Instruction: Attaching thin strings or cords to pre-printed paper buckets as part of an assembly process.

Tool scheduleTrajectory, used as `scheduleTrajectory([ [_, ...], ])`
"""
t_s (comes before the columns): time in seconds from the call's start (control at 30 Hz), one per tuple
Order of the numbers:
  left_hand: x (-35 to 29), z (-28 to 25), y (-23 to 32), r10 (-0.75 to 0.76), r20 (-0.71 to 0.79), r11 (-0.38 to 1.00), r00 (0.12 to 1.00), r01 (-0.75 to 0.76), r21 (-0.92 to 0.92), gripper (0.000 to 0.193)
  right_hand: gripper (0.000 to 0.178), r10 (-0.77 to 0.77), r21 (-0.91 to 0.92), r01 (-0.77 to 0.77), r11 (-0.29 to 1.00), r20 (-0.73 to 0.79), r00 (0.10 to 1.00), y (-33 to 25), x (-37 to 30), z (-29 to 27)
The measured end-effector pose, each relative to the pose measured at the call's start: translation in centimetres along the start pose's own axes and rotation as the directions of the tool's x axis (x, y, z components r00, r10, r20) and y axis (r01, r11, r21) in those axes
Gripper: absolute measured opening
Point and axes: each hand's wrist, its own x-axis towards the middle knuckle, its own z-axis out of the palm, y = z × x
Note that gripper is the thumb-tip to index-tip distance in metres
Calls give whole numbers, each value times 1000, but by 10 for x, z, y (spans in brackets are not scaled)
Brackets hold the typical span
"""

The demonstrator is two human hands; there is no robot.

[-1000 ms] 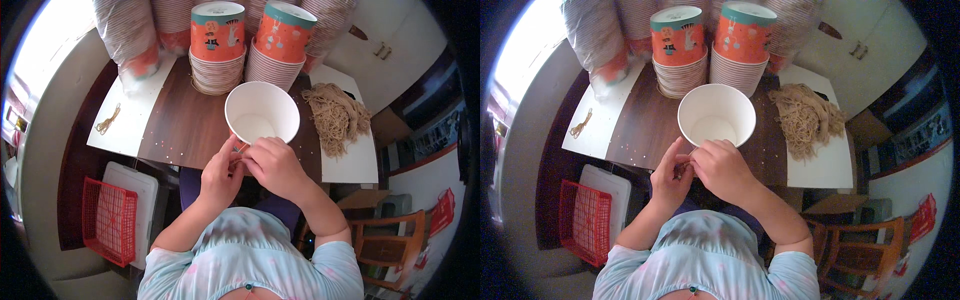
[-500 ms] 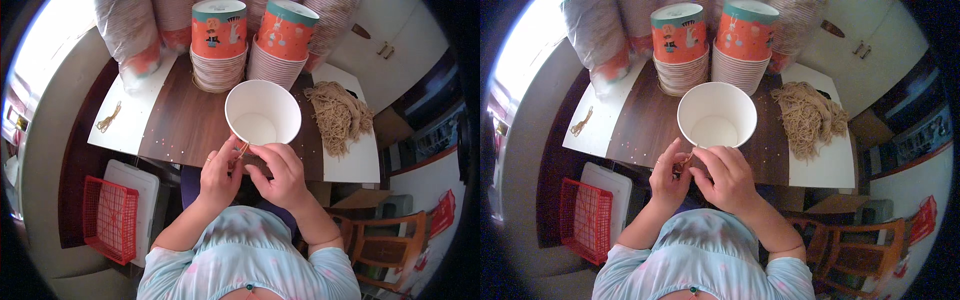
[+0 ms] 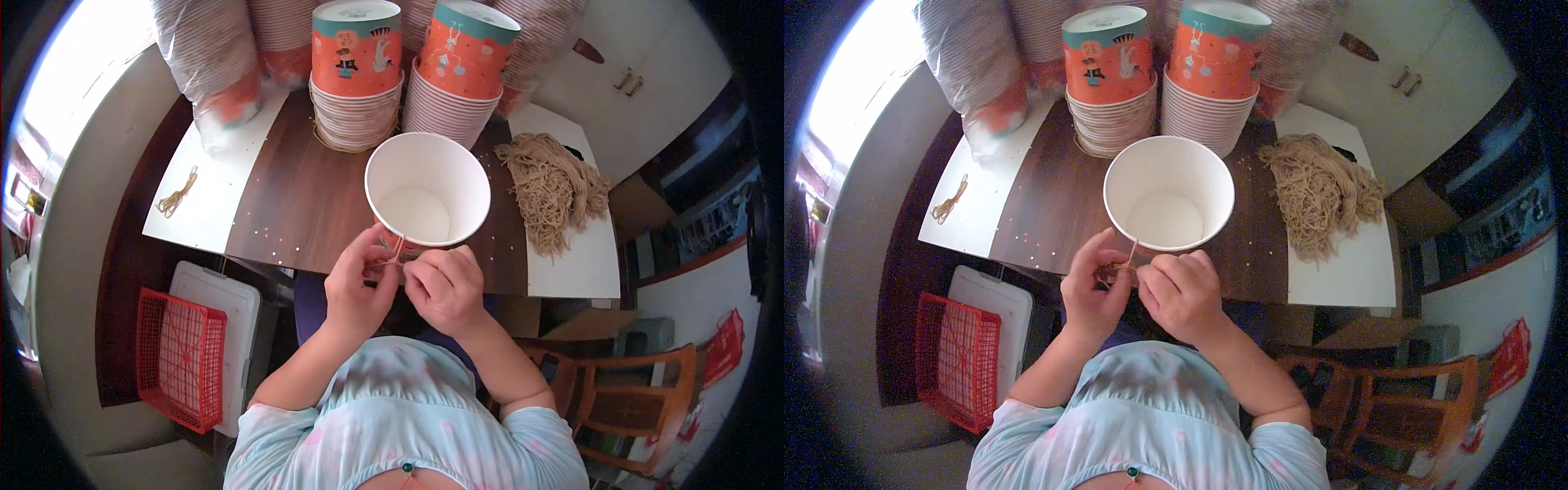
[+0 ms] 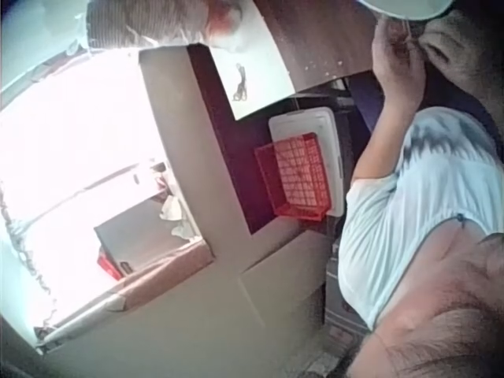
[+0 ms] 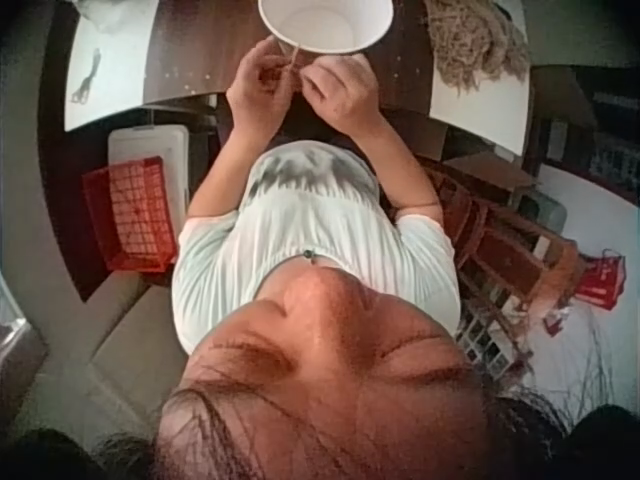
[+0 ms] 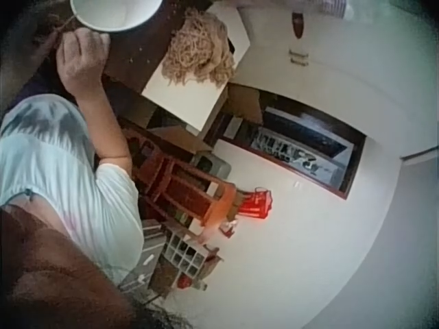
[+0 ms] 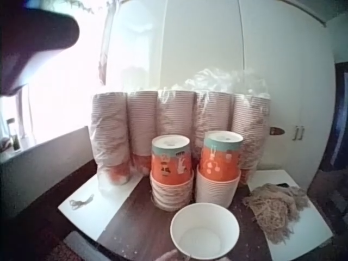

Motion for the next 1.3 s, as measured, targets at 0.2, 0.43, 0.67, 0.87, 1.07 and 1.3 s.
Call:
scheduleTrajectory([
  [0.2, 3, -1, -4, -463, 233, 590, 855, 494, -639, 40, 24, 25, -236, -44, 971, -82, 996, 5, -17, 23],
  [0.43, 0, -9, -15, -553, 341, 355, 760, 585, -729, 30, 16, 533, 635, -545, 548, 237, 812, -1, -17, 25],
  [0.67, 0, -8, -2, -473, 239, 521, 848, 488, -700, 30, 18, 580, 755, -554, -350, 639, 505, -5, -12, 25],
  [0.87, -4, -9, -3, -442, 151, 657, 884, 434, -616, 30, 17, 590, 730, -495, -471, 678, 439, -6, -16, 34],
  [1.07, -6, -8, -7, -437, 119, 683, 891, 416, -601, 31, 15, 734, 806, -591, -14, 409, 541, -19, -10, 36],
  [1.3, -6, -4, -4, -408, 42, 763, 912, 366, -533, 35, 11, 696, 667, -658, 349, 285, 659, -4, -14, 36],
])
